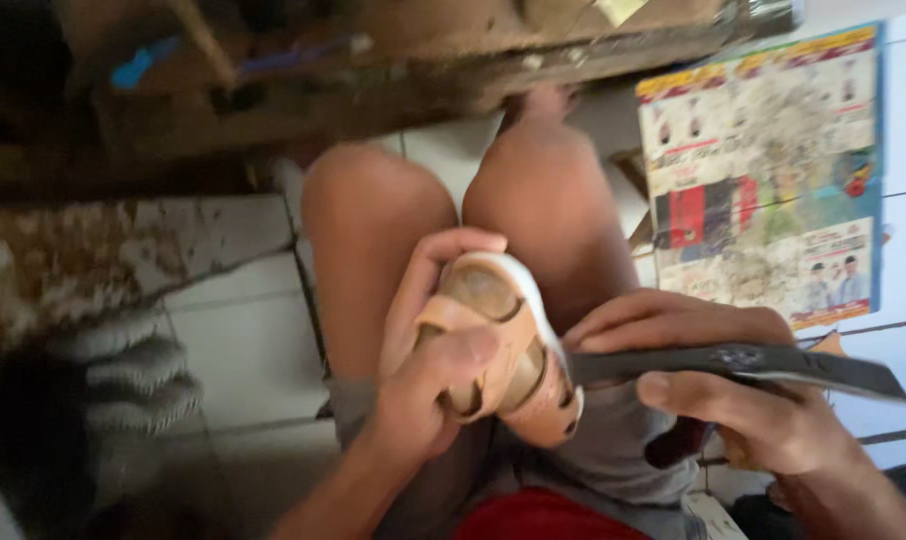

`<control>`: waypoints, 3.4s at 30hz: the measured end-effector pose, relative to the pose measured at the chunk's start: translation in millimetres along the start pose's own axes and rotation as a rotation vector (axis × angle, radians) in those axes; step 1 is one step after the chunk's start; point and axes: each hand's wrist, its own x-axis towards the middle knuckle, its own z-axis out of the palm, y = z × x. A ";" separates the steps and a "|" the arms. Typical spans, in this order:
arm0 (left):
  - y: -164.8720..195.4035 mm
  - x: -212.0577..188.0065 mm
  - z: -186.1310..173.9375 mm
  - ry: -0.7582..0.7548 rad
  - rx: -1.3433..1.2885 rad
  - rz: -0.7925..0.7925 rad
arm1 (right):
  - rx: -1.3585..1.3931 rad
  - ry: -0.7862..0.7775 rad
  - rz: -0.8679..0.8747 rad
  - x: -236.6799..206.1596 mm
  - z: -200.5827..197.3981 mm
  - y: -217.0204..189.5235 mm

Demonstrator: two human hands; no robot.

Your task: The person sits on the floor fitting a leather sandal upper over a wooden last, presses the white foam sole into place, hammers around the sole edge, briefly heats the sole over a gas burner flame, presses the sole again, and places the finished sandal on a rack holding many similar sandals.

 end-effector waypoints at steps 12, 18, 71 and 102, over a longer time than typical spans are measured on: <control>-3.0 7.5 -13.8 -0.115 0.354 0.114 | -0.052 0.206 -0.031 12.4 7.5 14.9; 5.1 10.1 -2.1 -0.103 0.124 -0.117 | -0.121 0.057 -0.015 29.0 -1.3 -4.6; -33.2 -34.1 36.5 -0.447 0.481 0.141 | 0.154 0.137 -0.061 -63.0 23.5 48.0; -38.0 -54.1 43.8 -0.354 0.372 0.217 | 0.185 0.139 -0.185 -70.3 37.0 53.8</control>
